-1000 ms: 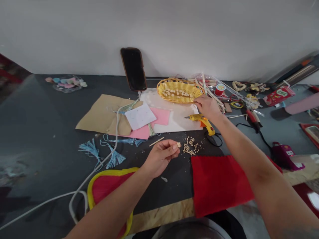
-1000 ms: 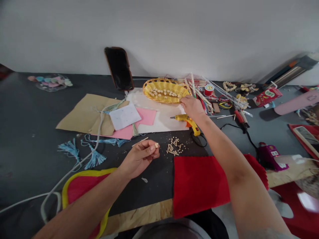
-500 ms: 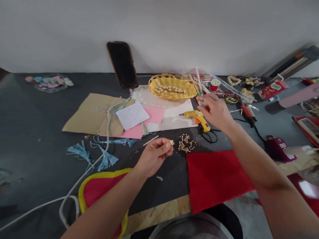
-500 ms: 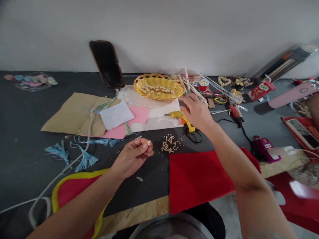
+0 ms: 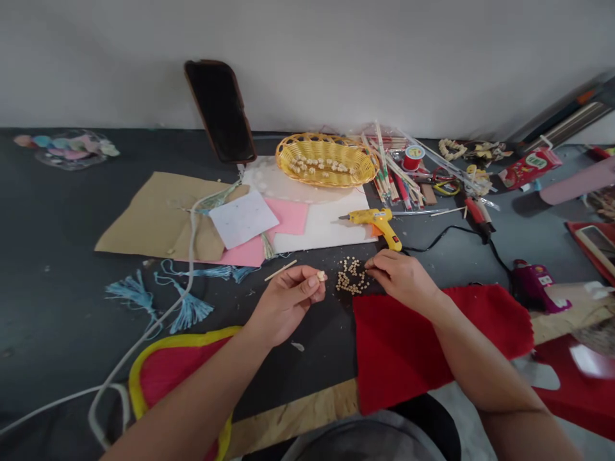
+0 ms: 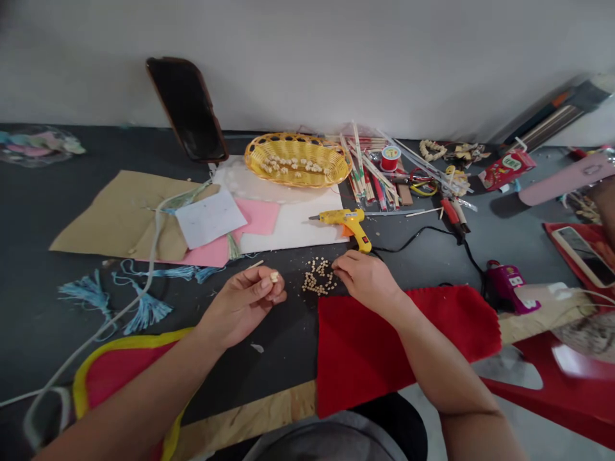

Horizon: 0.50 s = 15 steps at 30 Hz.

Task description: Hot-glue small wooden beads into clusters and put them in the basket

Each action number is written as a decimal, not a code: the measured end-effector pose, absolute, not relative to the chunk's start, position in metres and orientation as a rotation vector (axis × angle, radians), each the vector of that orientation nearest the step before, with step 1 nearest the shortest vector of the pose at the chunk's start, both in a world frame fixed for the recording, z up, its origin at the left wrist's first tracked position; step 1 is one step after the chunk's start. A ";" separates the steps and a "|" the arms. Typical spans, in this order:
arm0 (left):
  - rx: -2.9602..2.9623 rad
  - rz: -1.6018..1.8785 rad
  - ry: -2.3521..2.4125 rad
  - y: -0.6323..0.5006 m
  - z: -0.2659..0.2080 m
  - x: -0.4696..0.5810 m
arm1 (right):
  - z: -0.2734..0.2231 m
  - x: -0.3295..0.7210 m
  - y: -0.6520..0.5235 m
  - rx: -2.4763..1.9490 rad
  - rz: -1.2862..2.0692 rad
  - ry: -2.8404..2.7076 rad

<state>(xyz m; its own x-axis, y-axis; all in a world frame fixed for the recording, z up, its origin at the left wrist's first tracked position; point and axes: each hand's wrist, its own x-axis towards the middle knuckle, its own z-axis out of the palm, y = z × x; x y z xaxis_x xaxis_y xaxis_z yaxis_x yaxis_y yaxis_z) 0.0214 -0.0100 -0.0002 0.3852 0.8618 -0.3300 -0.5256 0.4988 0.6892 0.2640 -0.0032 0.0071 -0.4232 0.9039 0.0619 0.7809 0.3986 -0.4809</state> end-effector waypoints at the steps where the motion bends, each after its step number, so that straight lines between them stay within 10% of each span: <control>1: 0.527 0.936 0.739 -0.010 0.000 0.021 | 0.007 0.263 -0.004 -1.473 0.546 -2.360; 15: 0.482 0.872 0.776 -0.016 0.002 0.027 | 0.041 0.227 -0.026 -1.243 0.474 -1.979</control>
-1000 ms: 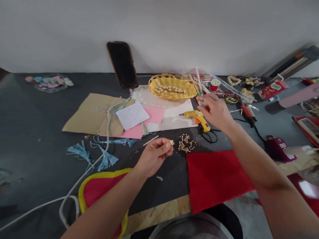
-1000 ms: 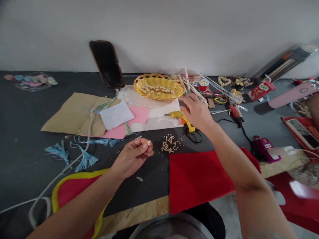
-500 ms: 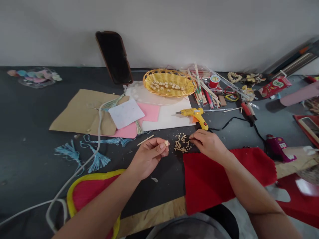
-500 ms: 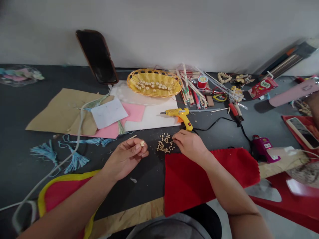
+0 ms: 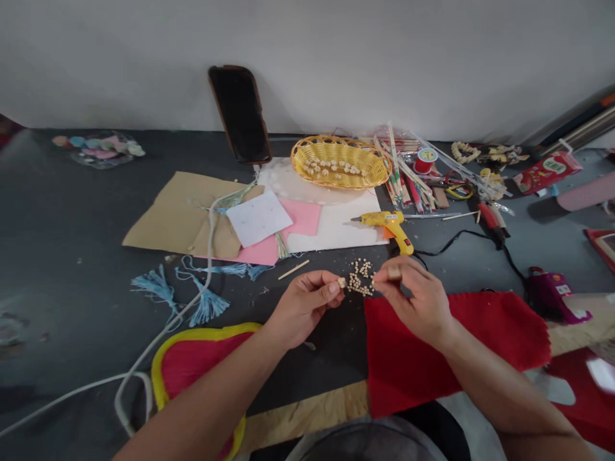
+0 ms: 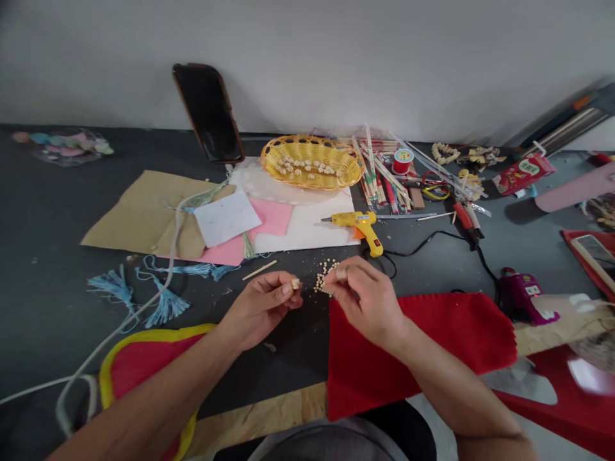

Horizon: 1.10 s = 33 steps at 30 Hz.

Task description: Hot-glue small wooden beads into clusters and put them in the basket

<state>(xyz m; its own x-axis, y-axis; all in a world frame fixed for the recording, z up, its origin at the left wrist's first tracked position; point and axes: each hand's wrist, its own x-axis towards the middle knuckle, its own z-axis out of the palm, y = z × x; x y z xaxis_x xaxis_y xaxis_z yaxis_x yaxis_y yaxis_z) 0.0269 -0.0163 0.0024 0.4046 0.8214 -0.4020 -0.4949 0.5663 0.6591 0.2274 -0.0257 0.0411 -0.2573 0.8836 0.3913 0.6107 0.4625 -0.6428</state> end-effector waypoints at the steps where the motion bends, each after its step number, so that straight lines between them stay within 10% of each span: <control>1: 0.474 0.861 0.773 -0.017 0.003 0.027 | 0.044 0.220 -0.029 -1.190 0.501 -1.947; 33: 0.546 0.790 0.715 -0.018 0.000 0.028 | 0.018 0.199 -0.035 -1.068 0.707 -1.768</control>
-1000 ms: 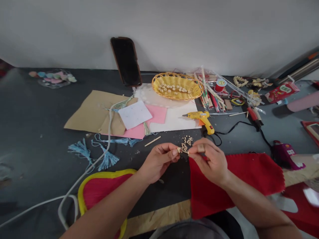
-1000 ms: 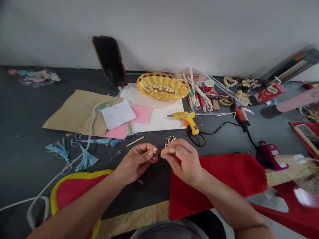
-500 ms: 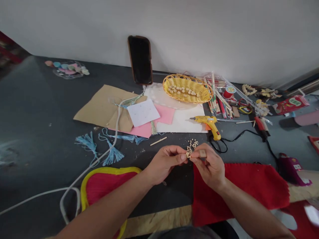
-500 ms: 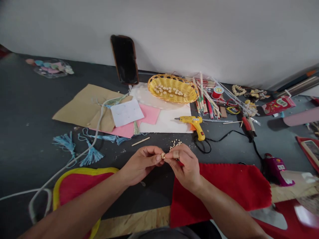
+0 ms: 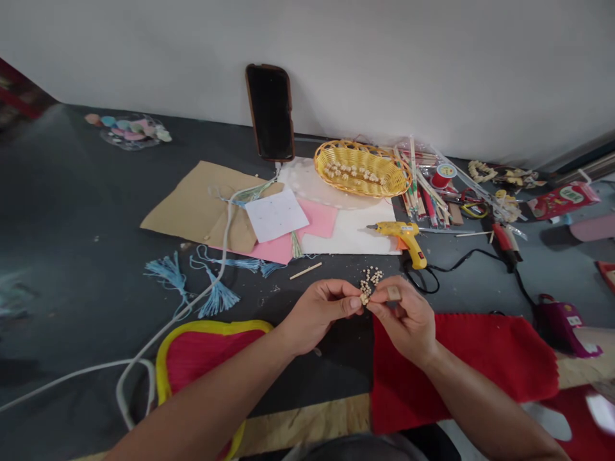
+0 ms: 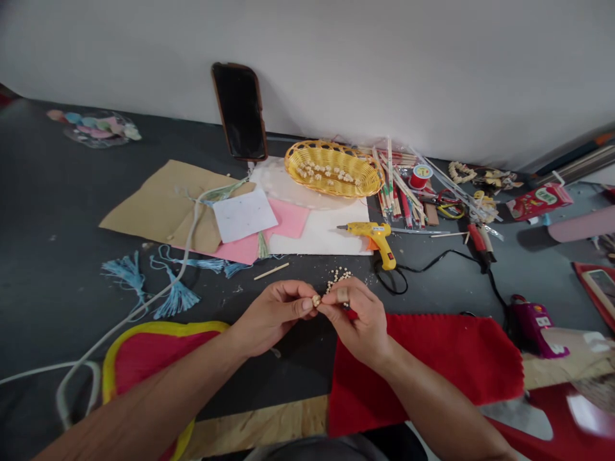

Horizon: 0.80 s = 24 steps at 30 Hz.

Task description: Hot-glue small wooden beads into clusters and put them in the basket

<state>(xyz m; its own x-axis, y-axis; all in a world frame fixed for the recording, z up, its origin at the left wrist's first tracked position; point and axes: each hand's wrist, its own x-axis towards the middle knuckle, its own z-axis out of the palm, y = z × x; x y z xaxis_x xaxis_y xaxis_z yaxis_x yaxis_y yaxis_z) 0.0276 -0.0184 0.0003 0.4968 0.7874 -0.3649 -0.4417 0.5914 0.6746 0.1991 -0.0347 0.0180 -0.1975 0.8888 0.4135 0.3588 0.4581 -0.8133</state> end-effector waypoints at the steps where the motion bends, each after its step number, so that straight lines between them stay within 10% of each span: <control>1: 0.546 0.791 0.716 -0.018 0.000 0.027 | 0.018 0.200 -0.035 -1.067 0.705 -1.770; 24: 0.601 0.790 0.723 -0.020 -0.002 0.027 | 0.019 0.201 -0.034 -1.021 0.729 -1.838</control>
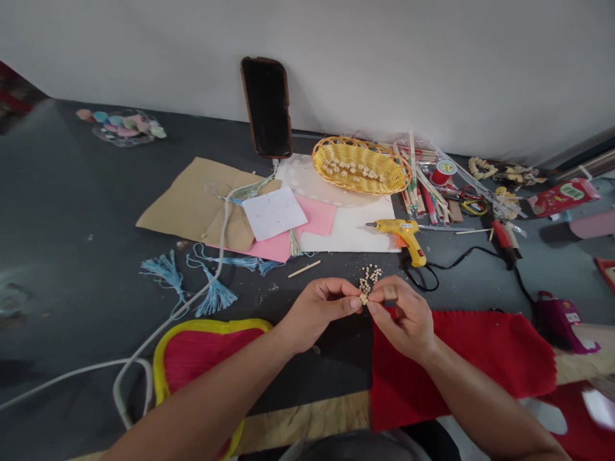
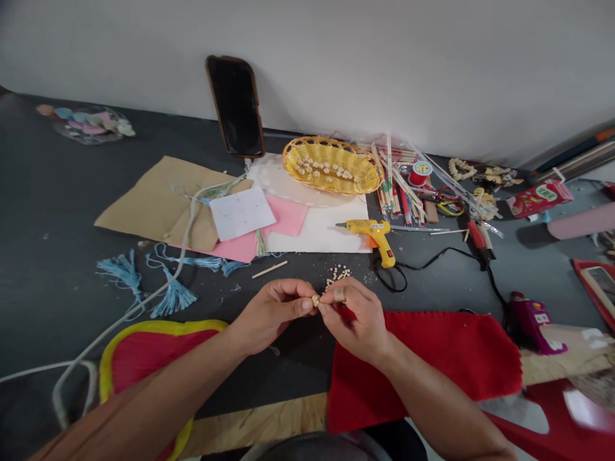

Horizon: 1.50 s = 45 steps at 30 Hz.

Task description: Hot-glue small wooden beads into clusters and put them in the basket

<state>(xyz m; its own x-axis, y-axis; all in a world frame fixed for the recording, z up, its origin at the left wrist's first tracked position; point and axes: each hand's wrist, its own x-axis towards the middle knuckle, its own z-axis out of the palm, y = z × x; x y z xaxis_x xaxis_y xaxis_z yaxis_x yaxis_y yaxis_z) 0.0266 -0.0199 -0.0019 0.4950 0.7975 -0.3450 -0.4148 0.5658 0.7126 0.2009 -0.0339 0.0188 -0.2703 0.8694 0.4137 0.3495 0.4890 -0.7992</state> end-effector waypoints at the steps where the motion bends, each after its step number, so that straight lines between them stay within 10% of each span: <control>1: 0.602 0.791 0.720 -0.020 -0.002 0.027 | 0.018 0.202 -0.034 -1.016 0.735 -1.831; 45: 0.773 0.746 0.812 -0.020 0.003 0.028 | 0.011 0.222 -0.023 -0.992 0.240 -2.241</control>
